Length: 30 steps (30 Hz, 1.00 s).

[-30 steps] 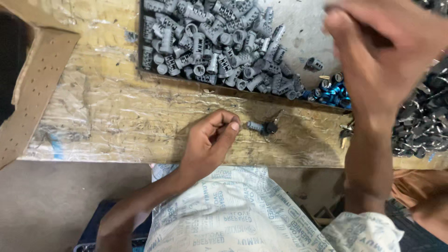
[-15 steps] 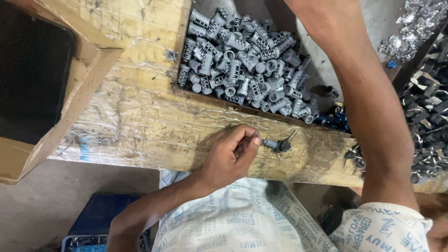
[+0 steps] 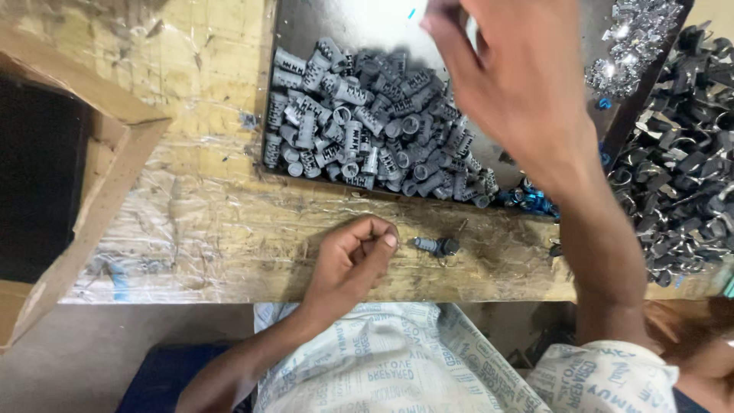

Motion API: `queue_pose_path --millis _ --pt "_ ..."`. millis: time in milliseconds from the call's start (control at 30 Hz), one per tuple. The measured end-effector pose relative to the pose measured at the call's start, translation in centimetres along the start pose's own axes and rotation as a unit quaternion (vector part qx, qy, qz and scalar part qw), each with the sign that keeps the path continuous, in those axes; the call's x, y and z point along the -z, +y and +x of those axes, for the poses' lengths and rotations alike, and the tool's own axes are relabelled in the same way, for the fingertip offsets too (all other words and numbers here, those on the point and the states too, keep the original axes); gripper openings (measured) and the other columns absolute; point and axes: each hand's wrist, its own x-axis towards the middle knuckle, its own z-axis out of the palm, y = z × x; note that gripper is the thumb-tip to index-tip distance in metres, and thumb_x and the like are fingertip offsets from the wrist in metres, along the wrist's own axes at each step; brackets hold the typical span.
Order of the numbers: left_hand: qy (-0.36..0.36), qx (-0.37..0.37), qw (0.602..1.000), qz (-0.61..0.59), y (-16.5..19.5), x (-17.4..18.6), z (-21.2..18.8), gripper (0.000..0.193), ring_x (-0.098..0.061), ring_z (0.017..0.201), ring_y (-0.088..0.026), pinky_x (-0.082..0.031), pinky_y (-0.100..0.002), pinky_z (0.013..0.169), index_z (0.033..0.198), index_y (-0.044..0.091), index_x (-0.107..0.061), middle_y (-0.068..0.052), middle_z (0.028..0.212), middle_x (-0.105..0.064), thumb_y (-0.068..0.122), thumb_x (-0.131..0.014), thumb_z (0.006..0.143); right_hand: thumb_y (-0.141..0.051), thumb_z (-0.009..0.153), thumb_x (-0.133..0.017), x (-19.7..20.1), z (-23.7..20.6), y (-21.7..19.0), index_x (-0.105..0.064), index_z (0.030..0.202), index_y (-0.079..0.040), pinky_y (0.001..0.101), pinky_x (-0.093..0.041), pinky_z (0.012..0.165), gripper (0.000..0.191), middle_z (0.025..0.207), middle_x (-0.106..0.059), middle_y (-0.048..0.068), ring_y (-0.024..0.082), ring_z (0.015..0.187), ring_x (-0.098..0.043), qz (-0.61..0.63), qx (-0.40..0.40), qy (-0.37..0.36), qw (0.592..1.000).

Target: The person sits at a workbench assembling padlock cylinder locks. They pick small blue and gray pin components from trays, press them into open lock cylinder bodies one at a time, and occasionally pick up a keyed cylinder to check it before setting it aside and starting the next one.

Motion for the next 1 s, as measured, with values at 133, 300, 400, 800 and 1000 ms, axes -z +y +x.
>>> queue_pose_path --millis 133,300,400,800,1000 --pt "0.006 0.044 0.975 -0.217 0.8 -0.4 -0.6 0.010 -0.040 0.059 0.000 -0.032 -0.021 0.050 0.107 -0.001 -0.063 0.004 0.077 -0.052 0.008 -0.059 0.106 -0.002 0.094 -0.075 0.4 -8.7 -6.2 -0.069 0.095 0.000 0.0245 -0.052 0.056 0.006 0.084 -0.070 0.011 0.015 0.066 -0.068 0.084 -0.022 0.081 0.993" --pt "0.023 0.051 0.966 -0.253 1.0 -3.0 -1.1 0.014 -0.041 0.056 -0.003 -0.032 -0.023 0.046 0.110 -0.005 -0.061 0.001 0.073 -0.052 0.007 -0.056 0.108 -0.002 0.092 -0.080 -4.2 -16.2 -10.9 -0.068 0.104 0.002 0.0296 -0.059 0.074 0.018 0.096 -0.072 0.015 0.022 0.085 -0.074 0.064 -0.158 0.148 0.974" --pt "0.012 0.036 0.970 -0.240 0.8 -3.9 -1.4 0.014 -0.040 0.056 -0.003 -0.032 -0.024 0.046 0.113 -0.006 -0.062 0.001 0.073 -0.054 0.007 -0.055 0.111 0.003 0.089 -0.080 -6.3 -18.1 -11.9 -0.070 0.103 0.002 0.0282 -0.057 0.070 0.017 0.095 -0.073 0.016 0.024 0.084 -0.074 0.046 -0.209 0.197 0.957" --pt "0.022 0.038 0.989 -0.138 -1.1 -5.5 -2.9 0.016 -0.043 0.056 -0.001 -0.032 -0.021 0.047 0.115 -0.005 -0.063 -0.001 0.078 -0.063 0.009 -0.057 0.110 0.009 0.089 -0.077 -9.0 -20.6 -11.5 -0.068 0.099 0.007 0.0356 -0.062 0.066 0.013 0.087 -0.071 0.018 0.028 0.076 -0.074 0.008 -0.137 0.338 0.931" --pt "0.020 0.024 0.993 -0.115 -0.8 -5.5 -3.2 0.016 -0.042 0.056 0.001 -0.032 -0.020 0.047 0.112 -0.006 -0.068 0.003 0.072 -0.058 0.007 -0.058 0.110 0.013 0.083 -0.077 -8.6 -19.2 -11.1 -0.068 0.098 0.009 0.0358 -0.062 0.059 0.018 0.082 -0.069 0.018 0.026 0.068 -0.072 0.032 -0.062 0.436 0.897"
